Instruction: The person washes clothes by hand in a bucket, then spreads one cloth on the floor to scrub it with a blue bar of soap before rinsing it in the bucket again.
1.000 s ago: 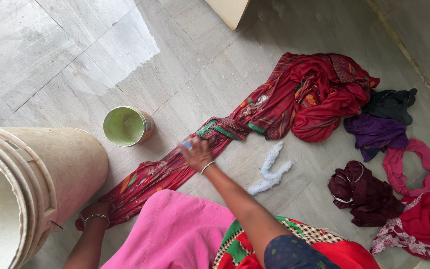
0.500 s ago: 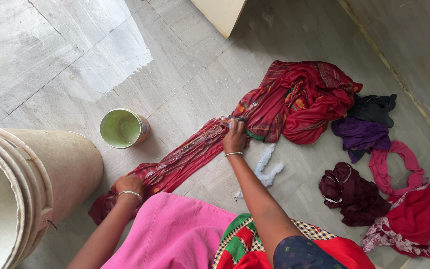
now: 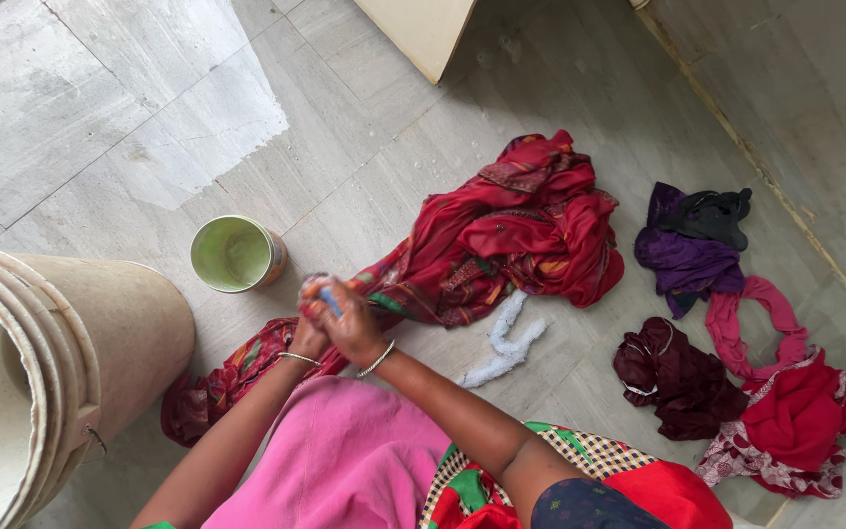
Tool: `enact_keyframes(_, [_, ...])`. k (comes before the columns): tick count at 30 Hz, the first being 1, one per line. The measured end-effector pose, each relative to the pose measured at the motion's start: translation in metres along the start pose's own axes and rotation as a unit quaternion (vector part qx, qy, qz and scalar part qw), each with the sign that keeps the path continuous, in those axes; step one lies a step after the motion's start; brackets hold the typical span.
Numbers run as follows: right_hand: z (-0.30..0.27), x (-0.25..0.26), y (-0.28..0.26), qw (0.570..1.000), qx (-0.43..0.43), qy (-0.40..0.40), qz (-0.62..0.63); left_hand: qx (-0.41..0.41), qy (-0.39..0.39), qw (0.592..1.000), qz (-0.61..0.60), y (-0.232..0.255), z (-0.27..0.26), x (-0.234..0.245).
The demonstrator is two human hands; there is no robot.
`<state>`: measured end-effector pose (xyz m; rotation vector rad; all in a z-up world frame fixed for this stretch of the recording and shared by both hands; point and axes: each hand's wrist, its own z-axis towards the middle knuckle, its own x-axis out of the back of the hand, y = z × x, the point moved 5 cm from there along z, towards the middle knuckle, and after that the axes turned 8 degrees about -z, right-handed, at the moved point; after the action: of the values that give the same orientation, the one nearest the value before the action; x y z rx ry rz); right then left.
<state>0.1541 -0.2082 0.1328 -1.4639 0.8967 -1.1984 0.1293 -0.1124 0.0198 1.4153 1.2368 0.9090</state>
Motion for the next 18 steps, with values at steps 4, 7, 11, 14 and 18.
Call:
enact_keyframes(4, [0.013,0.044,0.072,0.971,-0.142,0.167,-0.099,0.040,0.047,0.977,-0.203,-0.006,-0.012,0.016])
enact_keyframes(7, [0.001,0.084,0.094,0.920,-0.080,0.195,-0.331,0.042,0.083,0.945,-0.314,0.003,-0.016,0.021])
enact_keyframes(11, [-0.018,0.154,0.139,0.821,-0.199,0.208,-0.493,0.009,0.132,0.920,-0.370,0.016,-0.014,0.035])
enact_keyframes(14, [-0.036,0.242,0.176,0.788,-0.340,0.305,-0.412,-0.017,0.113,0.965,-0.235,0.024,-0.017,0.062])
enact_keyframes(18, [-0.035,0.344,0.202,0.723,-0.430,0.338,-0.423,-0.021,0.108,0.990,-0.090,0.046,-0.034,0.085])
